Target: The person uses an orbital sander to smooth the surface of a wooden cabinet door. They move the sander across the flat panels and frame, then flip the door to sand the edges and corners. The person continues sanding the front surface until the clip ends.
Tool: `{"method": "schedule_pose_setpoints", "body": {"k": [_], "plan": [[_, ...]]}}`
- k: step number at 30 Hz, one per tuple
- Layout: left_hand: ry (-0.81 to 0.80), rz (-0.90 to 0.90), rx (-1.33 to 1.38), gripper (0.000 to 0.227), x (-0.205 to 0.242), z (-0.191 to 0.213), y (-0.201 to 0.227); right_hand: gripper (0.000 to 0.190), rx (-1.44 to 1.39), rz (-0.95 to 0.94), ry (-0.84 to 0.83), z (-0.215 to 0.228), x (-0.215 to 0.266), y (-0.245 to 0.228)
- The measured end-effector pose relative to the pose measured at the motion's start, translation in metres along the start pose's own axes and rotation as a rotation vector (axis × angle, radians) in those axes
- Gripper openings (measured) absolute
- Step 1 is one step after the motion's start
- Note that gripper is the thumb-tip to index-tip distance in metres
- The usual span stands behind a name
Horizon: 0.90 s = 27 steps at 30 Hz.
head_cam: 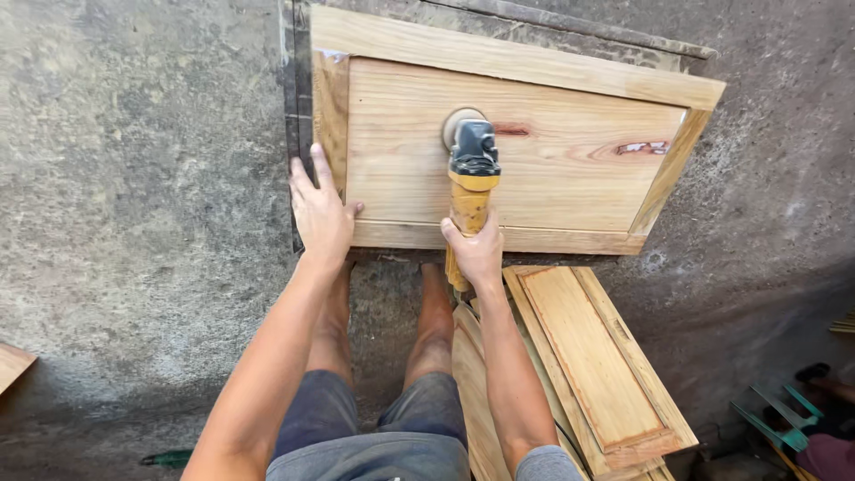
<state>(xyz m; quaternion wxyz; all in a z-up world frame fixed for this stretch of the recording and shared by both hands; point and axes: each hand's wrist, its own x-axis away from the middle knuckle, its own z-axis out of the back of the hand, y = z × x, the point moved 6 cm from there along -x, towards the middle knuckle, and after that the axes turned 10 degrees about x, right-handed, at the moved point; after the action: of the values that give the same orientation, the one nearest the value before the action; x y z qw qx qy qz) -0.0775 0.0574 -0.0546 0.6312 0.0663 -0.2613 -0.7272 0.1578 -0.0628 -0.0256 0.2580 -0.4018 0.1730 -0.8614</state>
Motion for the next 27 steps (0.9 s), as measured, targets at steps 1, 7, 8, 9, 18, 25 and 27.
{"method": "schedule_pose_setpoints", "body": {"k": [1,7,8,9,18,25,27], "plan": [[-0.076,0.074,0.001,0.123,-0.001,-0.007,-0.008,0.062,0.001,0.018,-0.007,0.000,-0.001,-0.003],[-0.230,0.238,0.022,0.126,0.004,-0.030,-0.016,0.068,-0.012,0.129,-0.121,-0.040,-0.004,-0.037],[-0.244,0.257,0.013,0.126,-0.001,-0.034,-0.015,0.069,0.002,0.157,-0.117,-0.042,-0.007,-0.042],[-0.264,0.285,0.000,0.126,0.000,-0.034,-0.017,0.070,0.018,0.180,-0.123,-0.042,-0.006,-0.042],[-0.323,0.312,-0.033,0.127,-0.002,-0.035,-0.017,0.060,-0.053,-0.016,0.075,0.057,-0.036,0.036],[-0.363,0.379,-0.052,0.128,-0.004,-0.039,-0.018,0.056,-0.167,-0.061,0.094,0.072,-0.048,0.044],[-0.355,0.381,-0.053,0.127,-0.003,-0.039,-0.019,0.063,-0.123,0.036,0.031,0.051,-0.043,0.024]]}}
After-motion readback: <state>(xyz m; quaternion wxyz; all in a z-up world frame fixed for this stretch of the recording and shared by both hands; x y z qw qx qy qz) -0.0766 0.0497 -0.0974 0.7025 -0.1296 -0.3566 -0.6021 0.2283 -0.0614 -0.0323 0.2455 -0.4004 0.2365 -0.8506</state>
